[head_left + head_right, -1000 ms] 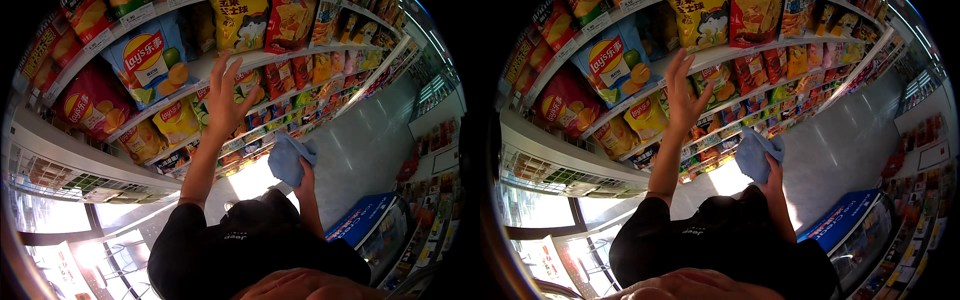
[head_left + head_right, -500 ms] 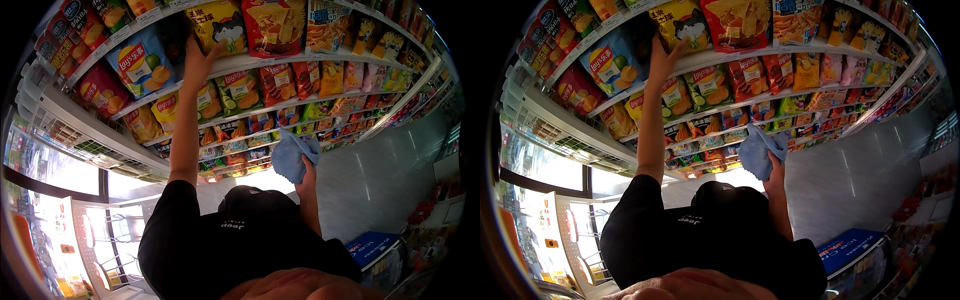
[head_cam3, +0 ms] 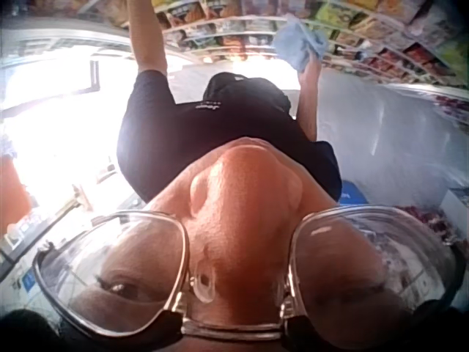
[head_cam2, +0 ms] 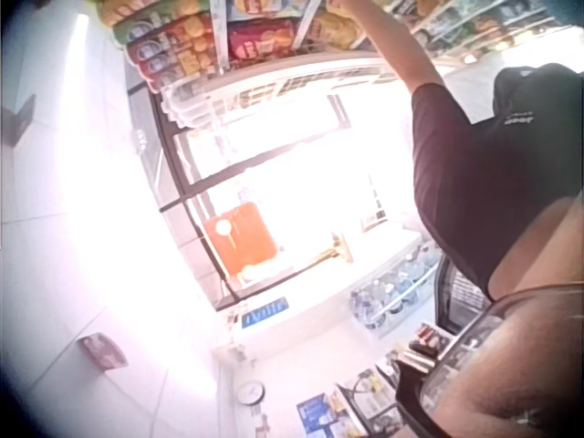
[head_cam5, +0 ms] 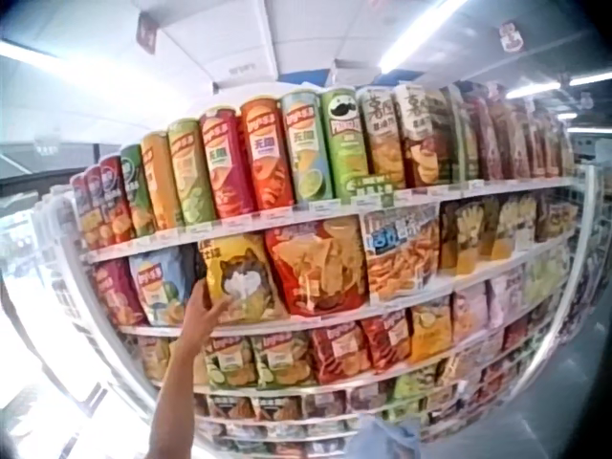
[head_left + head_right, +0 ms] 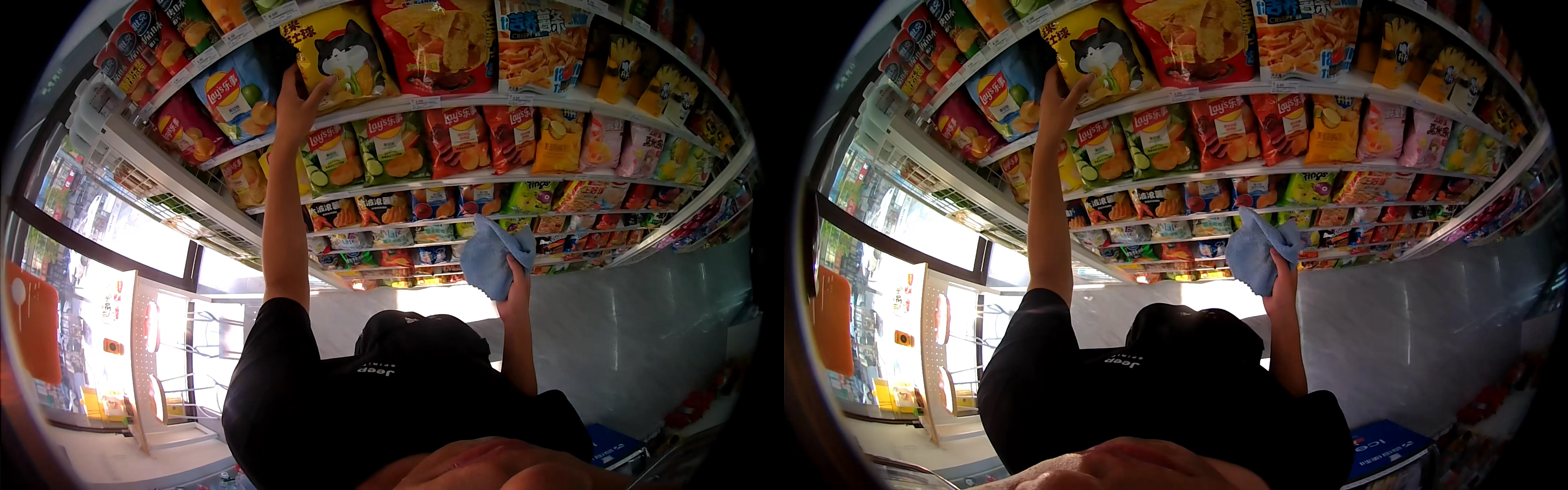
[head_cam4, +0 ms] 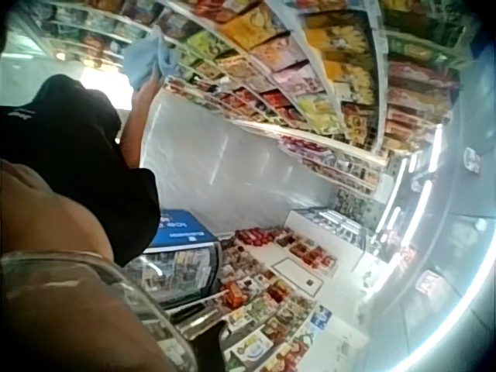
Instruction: The person picks up snack bags from shelves and wipes them with a blue cloth before returning them to the shelf.
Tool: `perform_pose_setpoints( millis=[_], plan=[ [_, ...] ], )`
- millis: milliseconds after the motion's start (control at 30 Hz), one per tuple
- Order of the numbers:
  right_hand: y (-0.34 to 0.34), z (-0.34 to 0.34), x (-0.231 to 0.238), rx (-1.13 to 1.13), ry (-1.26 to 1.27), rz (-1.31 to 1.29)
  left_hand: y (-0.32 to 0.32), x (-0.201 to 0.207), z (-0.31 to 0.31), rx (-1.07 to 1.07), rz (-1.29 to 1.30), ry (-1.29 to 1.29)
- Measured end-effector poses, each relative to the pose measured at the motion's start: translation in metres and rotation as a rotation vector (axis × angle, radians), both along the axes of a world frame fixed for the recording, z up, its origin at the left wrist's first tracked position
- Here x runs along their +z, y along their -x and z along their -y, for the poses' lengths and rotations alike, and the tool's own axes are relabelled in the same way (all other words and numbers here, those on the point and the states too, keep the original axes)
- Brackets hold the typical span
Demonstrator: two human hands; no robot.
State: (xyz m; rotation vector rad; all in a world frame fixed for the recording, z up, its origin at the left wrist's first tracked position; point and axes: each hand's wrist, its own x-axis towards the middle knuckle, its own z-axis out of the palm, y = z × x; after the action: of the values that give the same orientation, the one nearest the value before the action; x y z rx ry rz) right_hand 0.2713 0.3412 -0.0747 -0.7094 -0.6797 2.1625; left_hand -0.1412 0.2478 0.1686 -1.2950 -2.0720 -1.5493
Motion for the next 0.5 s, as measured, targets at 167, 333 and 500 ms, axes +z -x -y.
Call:
perform_pose_setpoints(
  millis=[167, 333, 500],
  plan=[
    [-0.002, -0.013, -0.012, -0.052, 0.035, -0.034, -0.016, 0.002, 0.013, -0.015, 0.062, -0.005],
    [-0.004, -0.017, -0.033, -0.003, 0.056, -0.016, -0.008, -0.007, 0.008, -0.13, 0.09, -0.109],
    [-0.002, -0.02, -0.02, -0.052, 0.037, 0.103, -0.005, 0.002, 0.011, -0.114, 0.081, -0.107]
  ],
)
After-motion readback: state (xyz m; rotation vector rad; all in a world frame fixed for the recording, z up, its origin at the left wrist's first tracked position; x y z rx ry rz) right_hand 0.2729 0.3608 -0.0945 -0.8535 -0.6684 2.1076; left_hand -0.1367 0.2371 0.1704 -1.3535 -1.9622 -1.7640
